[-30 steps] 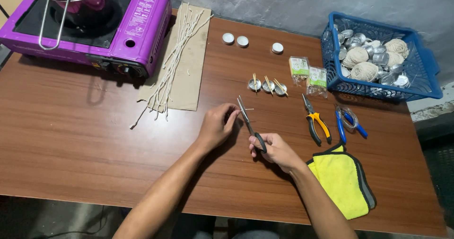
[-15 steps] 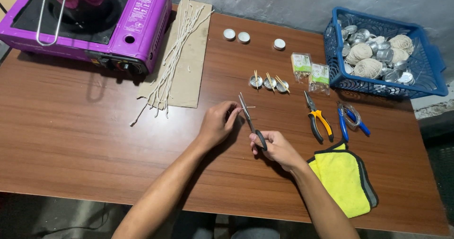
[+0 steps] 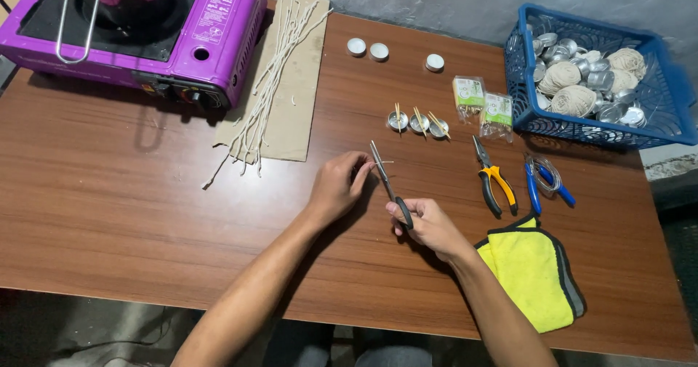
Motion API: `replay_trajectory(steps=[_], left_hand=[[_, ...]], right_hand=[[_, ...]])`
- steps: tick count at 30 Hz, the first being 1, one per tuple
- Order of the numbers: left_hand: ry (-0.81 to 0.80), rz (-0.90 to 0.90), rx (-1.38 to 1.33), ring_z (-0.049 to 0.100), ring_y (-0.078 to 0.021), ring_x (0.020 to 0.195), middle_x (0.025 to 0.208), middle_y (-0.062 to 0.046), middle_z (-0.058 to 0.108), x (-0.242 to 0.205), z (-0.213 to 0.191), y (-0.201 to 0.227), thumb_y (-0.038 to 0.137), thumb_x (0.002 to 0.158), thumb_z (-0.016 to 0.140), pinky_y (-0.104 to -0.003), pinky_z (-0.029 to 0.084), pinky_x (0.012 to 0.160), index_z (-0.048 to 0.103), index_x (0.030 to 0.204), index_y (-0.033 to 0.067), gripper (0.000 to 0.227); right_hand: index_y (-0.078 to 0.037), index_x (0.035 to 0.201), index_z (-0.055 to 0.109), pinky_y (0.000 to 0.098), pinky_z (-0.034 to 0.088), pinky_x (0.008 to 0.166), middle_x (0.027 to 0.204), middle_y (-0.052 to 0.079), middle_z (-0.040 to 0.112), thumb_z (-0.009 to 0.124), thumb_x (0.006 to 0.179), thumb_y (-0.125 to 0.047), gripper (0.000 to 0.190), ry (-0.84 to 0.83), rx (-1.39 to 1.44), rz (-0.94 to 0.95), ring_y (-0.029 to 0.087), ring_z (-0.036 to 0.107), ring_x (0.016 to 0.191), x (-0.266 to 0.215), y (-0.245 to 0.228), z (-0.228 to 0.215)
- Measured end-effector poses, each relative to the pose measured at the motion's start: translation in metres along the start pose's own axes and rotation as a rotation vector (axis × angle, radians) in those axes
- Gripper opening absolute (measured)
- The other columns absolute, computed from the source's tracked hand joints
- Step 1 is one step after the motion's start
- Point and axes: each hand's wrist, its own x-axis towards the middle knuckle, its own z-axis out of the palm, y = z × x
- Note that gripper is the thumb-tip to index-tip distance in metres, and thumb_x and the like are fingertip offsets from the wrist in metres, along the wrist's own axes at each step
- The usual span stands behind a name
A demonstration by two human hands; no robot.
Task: Assembling candle wicks by threading them through metal tabs and crimping them with pliers.
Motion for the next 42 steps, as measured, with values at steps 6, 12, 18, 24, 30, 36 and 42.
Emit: replay_trajectory(steps=[6, 12, 18, 24, 30, 36, 42], left_hand=[[-0.011, -0.012, 0.006, 0.073, -0.032, 0.079, 0.079, -0.011, 0.073, -0.0003, -0.0002, 0.0005, 0.018, 0.097, 0.066, -0.038, 0.059, 0.067, 0.069, 0.098, 0.0094, 0.009], [-0.007, -0.012, 0.006, 0.073, -0.0321, 0.08, 0.079, -0.01, 0.072, 0.0001, 0.0, 0.0001, 0.019, 0.097, 0.067, -0.038, 0.059, 0.066, 0.069, 0.098, 0.0108, 0.008], [-0.014, -0.009, 0.01, 0.073, -0.0321, 0.081, 0.08, -0.01, 0.073, -0.0006, 0.0015, -0.0028, 0.018, 0.097, 0.066, -0.038, 0.059, 0.068, 0.069, 0.098, 0.0112, 0.008], [-0.02, -0.021, 0.018, 0.073, -0.0328, 0.082, 0.08, -0.011, 0.073, -0.0015, 0.0037, -0.006, 0.018, 0.097, 0.066, -0.039, 0.059, 0.068, 0.068, 0.099, 0.0107, 0.008], [-0.041, -0.048, 0.029, 0.073, -0.033, 0.081, 0.08, -0.01, 0.073, -0.0009, 0.0053, -0.0047, 0.02, 0.097, 0.066, -0.039, 0.059, 0.069, 0.068, 0.098, 0.0107, 0.009], [-0.056, -0.056, 0.049, 0.073, -0.0348, 0.083, 0.081, -0.011, 0.073, -0.0009, 0.0045, -0.005, 0.02, 0.097, 0.065, -0.041, 0.058, 0.069, 0.068, 0.098, 0.0118, 0.009], [-0.005, -0.078, 0.015, 0.072, -0.0337, 0.082, 0.081, -0.012, 0.072, 0.0009, 0.0026, -0.0057, 0.02, 0.098, 0.066, -0.041, 0.058, 0.07, 0.068, 0.098, 0.0119, 0.008]], right_hand=[[0.002, 0.074, 0.069, 0.0157, 0.026, 0.028, 0.052, 0.011, 0.06, 0.076, 0.093, -0.034, 0.041, 0.01, -0.013, 0.007, 0.003, 0.037, 0.029, 0.0005, 0.0016, 0.0004], [0.002, 0.074, 0.069, 0.0159, 0.026, 0.028, 0.052, 0.011, 0.061, 0.077, 0.093, -0.035, 0.041, 0.011, -0.019, 0.008, 0.003, 0.038, 0.03, 0.0016, 0.002, 0.0], [0.001, 0.074, 0.069, 0.0163, 0.026, 0.028, 0.051, 0.011, 0.061, 0.077, 0.092, -0.034, 0.04, 0.016, -0.021, 0.003, 0.003, 0.038, 0.029, 0.0021, 0.0035, 0.0013], [-0.001, 0.071, 0.067, 0.0159, 0.025, 0.029, 0.05, 0.01, 0.061, 0.076, 0.093, -0.036, 0.042, 0.021, -0.041, 0.007, 0.002, 0.038, 0.031, 0.0002, 0.0007, 0.0012], [-0.001, 0.071, 0.067, 0.0155, 0.025, 0.03, 0.05, 0.01, 0.061, 0.078, 0.091, -0.036, 0.042, 0.037, -0.062, 0.038, 0.004, 0.04, 0.031, -0.0044, -0.0057, 0.0031], [-0.001, 0.073, 0.067, 0.0152, 0.026, 0.031, 0.051, 0.01, 0.063, 0.079, 0.09, -0.034, 0.039, 0.051, -0.072, 0.049, 0.005, 0.042, 0.033, -0.0008, -0.0005, 0.0009], [0.002, 0.075, 0.068, 0.0158, 0.023, 0.027, 0.051, 0.012, 0.061, 0.075, 0.093, -0.036, 0.042, 0.024, 0.039, 0.049, 0.002, 0.034, 0.028, -0.0027, -0.0037, -0.0028]])
